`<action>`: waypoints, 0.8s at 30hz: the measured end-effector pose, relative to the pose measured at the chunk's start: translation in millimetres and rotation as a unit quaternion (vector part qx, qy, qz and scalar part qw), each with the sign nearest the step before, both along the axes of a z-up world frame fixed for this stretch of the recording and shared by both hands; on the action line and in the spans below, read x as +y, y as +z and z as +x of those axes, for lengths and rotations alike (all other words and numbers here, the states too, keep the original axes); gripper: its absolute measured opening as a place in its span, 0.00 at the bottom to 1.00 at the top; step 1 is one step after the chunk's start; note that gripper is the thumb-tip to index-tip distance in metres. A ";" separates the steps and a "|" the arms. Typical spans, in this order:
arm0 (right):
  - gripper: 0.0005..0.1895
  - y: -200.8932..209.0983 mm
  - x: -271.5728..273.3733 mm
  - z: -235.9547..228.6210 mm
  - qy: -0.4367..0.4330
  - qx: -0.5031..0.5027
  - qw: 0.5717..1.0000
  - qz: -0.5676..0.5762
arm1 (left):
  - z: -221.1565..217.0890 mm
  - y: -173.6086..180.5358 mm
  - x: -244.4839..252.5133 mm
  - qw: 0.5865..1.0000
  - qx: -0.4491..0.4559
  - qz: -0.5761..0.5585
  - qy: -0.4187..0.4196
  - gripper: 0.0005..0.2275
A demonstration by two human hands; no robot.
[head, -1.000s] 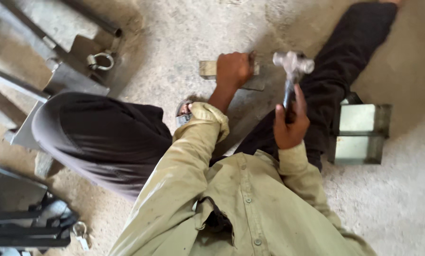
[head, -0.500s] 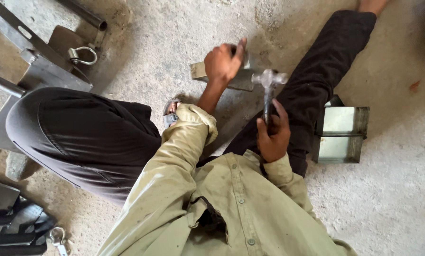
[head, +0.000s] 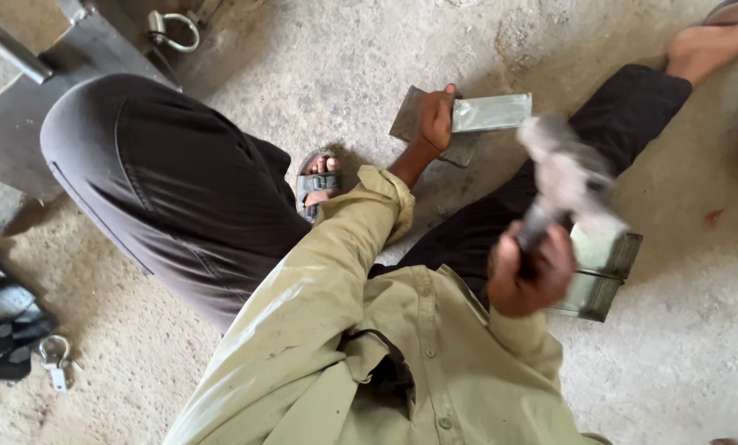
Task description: The person sits on the floor and repeatedly strikes a small rectangular metal block with a hammer. They reposition the block frequently to hit different edges and surfaces, then place the finished piece aside to pick up another block from a nearby pile.
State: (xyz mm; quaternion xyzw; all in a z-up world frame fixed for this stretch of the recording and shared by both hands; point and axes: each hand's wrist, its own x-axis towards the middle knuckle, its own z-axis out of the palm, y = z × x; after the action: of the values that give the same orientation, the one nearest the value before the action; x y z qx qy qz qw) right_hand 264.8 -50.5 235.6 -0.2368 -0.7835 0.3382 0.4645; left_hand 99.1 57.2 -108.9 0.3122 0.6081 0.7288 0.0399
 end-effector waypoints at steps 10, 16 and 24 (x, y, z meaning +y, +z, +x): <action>0.26 -16.6 -16.8 13.7 -0.044 -0.223 0.951 -0.209 | -20.7 79.0 -19.2 0.997 0.066 -0.013 -0.039 0.19; 0.29 -60.5 4.4 23.9 -0.079 -0.070 0.886 -0.451 | -29.9 127.5 -13.5 0.933 0.166 -0.319 -0.030 0.08; 0.27 -177.5 44.1 11.2 -0.083 -0.144 0.829 -0.534 | -17.1 116.5 -37.5 0.926 0.076 -0.323 -0.178 0.19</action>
State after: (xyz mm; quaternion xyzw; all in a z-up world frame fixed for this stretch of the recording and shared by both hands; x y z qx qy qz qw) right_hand 276.0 -6.3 58.1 -0.5583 -0.5157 0.6263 0.1736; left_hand 82.0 19.7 7.6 0.4396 0.7465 0.4478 0.2212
